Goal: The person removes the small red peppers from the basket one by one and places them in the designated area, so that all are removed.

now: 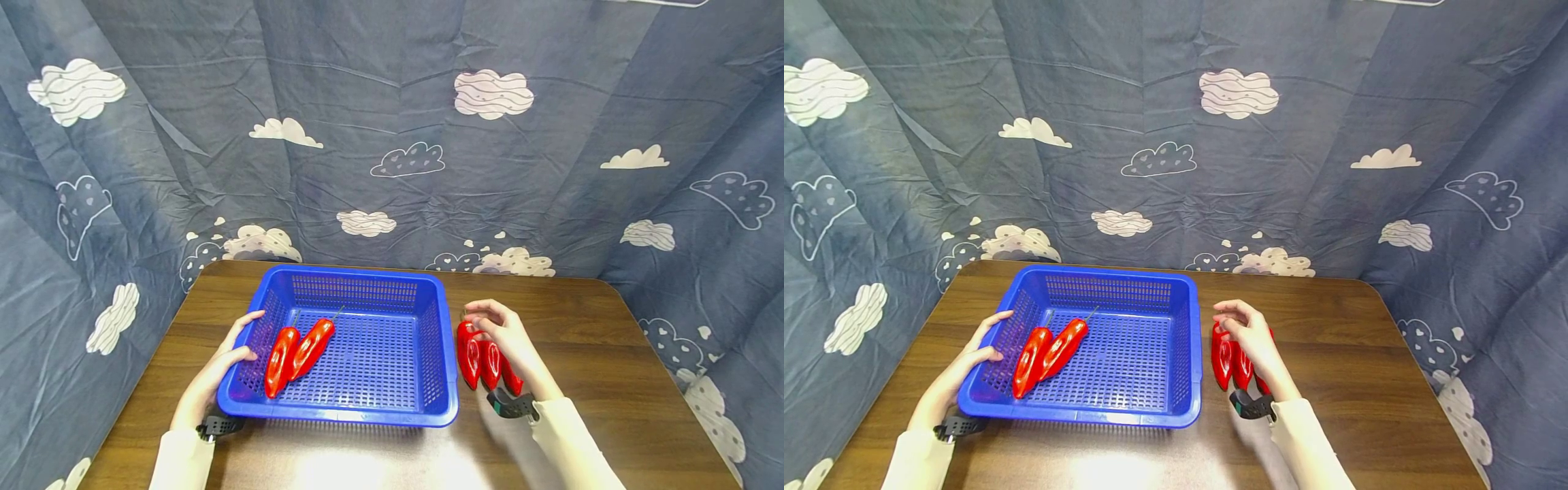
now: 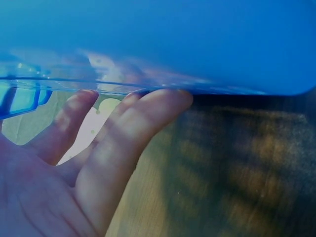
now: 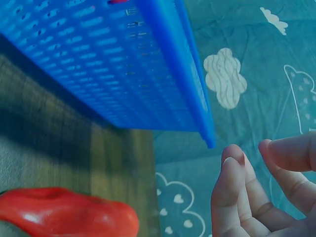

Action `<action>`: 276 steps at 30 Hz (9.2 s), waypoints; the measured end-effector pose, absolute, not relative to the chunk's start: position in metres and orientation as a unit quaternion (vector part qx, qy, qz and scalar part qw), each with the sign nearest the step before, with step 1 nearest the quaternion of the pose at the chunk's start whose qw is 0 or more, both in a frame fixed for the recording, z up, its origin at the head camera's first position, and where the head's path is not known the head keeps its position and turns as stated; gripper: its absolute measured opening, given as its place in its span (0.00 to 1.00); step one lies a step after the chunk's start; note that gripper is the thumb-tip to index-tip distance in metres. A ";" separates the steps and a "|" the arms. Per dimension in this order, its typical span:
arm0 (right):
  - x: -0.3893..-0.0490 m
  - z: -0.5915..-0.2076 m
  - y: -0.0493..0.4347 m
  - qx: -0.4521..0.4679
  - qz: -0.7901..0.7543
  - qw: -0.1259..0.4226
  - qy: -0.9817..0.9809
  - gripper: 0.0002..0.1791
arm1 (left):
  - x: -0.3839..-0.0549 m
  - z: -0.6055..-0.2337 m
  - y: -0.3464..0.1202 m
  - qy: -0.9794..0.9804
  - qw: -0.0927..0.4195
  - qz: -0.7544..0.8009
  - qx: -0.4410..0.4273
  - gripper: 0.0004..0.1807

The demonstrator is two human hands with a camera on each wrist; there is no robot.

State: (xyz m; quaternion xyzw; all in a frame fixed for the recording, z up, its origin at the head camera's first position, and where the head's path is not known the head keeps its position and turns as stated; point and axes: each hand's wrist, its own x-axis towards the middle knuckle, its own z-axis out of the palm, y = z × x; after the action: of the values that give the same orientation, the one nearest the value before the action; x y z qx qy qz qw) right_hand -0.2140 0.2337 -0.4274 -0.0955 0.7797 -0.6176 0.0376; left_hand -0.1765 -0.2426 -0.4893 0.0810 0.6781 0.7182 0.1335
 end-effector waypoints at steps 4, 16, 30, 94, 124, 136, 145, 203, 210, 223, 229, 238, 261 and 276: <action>-0.214 -0.425 0.229 -0.104 -0.616 0.037 0.780 0.15 | -0.177 -0.489 -0.243 0.675 0.135 0.721 0.083 0.39; -0.215 -0.417 0.216 -0.118 -0.627 0.050 0.769 0.16 | -0.177 -0.490 -0.243 0.670 0.139 0.725 0.085 0.39; -0.217 -0.411 0.200 -0.141 -0.642 0.076 0.750 0.16 | -0.177 -0.489 -0.242 0.677 0.134 0.720 0.076 0.39; -0.227 -0.419 0.094 -0.187 -0.616 0.151 0.750 0.13 | -0.177 -0.489 -0.242 0.671 0.137 0.724 0.083 0.39; -0.214 -0.405 0.057 -0.198 -0.560 0.181 0.783 0.13 | -0.177 -0.489 -0.242 0.672 0.133 0.724 0.082 0.39; -0.224 -0.428 0.044 -0.186 -0.556 0.211 0.783 0.14 | -0.177 -0.489 -0.242 0.671 0.133 0.725 0.078 0.39; -0.225 -0.433 0.035 -0.180 -0.547 0.237 0.782 0.18 | -0.178 -0.489 -0.242 0.670 0.130 0.726 0.087 0.39; -0.239 -0.466 0.003 -0.192 -0.437 0.246 0.843 0.22 | -0.177 -0.490 -0.242 0.675 0.128 0.722 0.086 0.40; -0.240 -0.464 0.004 -0.262 -0.362 0.227 0.865 0.23 | -0.177 -0.489 -0.242 0.675 0.130 0.721 0.085 0.39; -0.241 -0.465 0.007 -0.216 -0.366 0.177 0.887 0.21 | -0.177 -0.489 -0.242 0.691 0.120 0.708 0.078 0.39; -0.243 -0.466 0.008 -0.206 -0.401 0.164 0.877 0.22 | -0.177 -0.488 -0.242 0.690 0.119 0.709 0.081 0.38; -0.244 -0.461 0.014 -0.192 -0.439 0.169 0.861 0.26 | -0.177 -0.488 -0.242 0.683 0.129 0.715 0.075 0.38; -0.238 -0.444 0.036 -0.201 -0.506 0.160 0.824 0.25 | -0.175 -0.488 -0.242 0.682 0.134 0.715 0.076 0.39; -0.228 -0.427 0.052 -0.214 -0.549 0.168 0.790 0.24 | -0.175 -0.489 -0.241 0.678 0.136 0.719 0.075 0.39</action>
State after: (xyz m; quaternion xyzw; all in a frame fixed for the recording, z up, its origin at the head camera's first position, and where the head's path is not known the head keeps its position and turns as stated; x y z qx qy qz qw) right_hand -0.2281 0.0520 -0.4268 -0.2140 0.7901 -0.5495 0.1676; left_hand -0.1755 -0.2411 -0.4891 0.0753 0.6778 0.7187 0.1359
